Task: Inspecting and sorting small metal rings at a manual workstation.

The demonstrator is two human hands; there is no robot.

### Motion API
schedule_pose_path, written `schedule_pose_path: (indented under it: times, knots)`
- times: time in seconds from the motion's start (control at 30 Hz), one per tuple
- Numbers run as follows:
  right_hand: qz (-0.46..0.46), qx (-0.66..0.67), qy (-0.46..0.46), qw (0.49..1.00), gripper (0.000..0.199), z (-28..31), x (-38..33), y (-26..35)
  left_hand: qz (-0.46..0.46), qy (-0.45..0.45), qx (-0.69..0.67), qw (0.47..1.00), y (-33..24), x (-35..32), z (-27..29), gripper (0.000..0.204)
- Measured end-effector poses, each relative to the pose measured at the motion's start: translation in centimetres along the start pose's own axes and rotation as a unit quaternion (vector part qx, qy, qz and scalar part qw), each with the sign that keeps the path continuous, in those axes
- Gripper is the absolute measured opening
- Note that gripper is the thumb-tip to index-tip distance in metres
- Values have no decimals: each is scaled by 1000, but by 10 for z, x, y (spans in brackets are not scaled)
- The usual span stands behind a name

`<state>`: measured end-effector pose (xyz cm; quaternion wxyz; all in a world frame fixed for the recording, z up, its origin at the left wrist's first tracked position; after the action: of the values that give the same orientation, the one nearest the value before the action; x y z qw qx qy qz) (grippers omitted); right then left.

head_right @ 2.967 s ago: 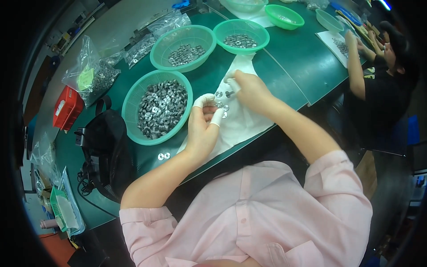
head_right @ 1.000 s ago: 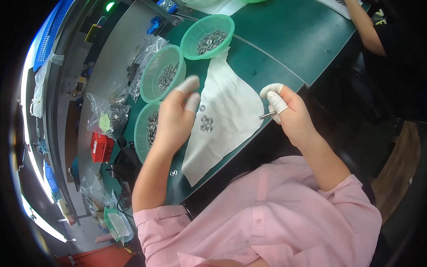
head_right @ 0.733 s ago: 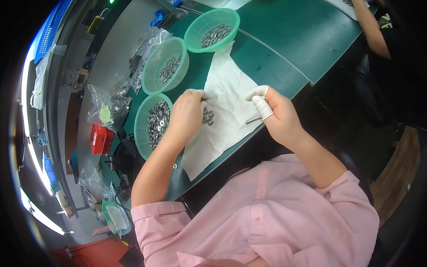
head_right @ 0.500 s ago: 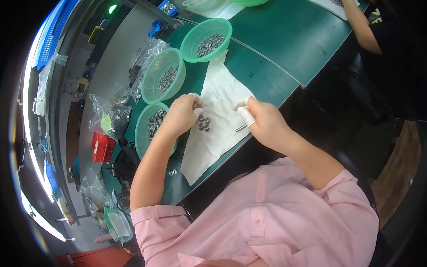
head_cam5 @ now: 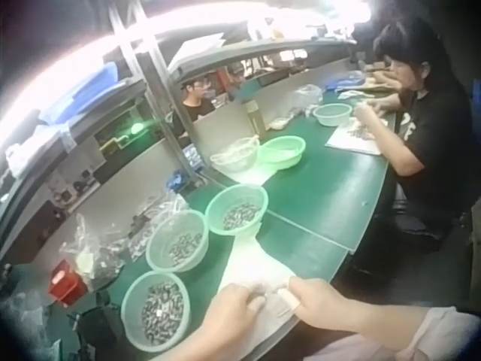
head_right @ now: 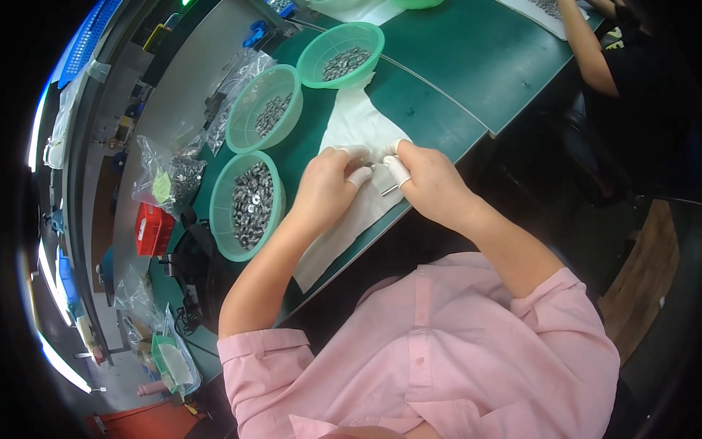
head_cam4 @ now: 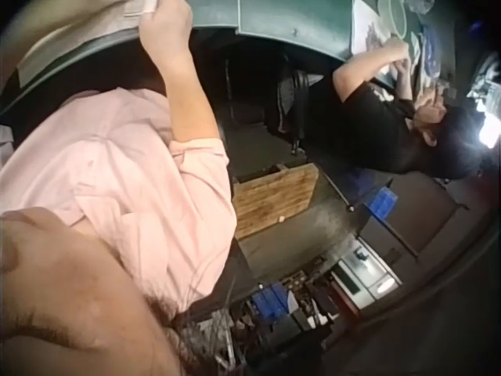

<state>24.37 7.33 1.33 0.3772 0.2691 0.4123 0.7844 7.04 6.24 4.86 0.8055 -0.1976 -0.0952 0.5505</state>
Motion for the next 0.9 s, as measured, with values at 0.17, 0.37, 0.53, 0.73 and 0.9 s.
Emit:
schedule_pose_path:
  times: [0.17, 0.37, 0.53, 0.73, 0.9]
  knots:
    - [65, -120, -22, 990, 13, -4, 24, 11, -15, -78, -71, 994, 7, -47, -8, 24]
    - [103, -273, 51, 955, 18, -28, 58, 18, -104, -89, -93, 986, 15, -80, -36, 20]
    - [63, -380, 109, 916, 20, -50, 79, 19, -119, -116, -114, 979, 39, -89, -39, 22]
    - [71, -538, 263, 798, 15, -89, 88, 56, -126, -93, -131, 979, 60, -100, -41, 24]
    - [63, -514, 271, 812, 15, -87, 103, 61, -146, -103, -128, 976, 68, -105, -40, 25]
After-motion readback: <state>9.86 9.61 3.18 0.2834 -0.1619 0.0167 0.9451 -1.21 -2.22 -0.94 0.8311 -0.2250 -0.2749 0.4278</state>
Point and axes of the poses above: each hand's wrist, its own x-axis towards the middle knuckle, its own z-axis out of the back of the hand, y = z × x, the point moved 1 cm from there along x, towards the middle knuckle, and after that the axes turned 14 degrees about y, right-handed, at the moved point
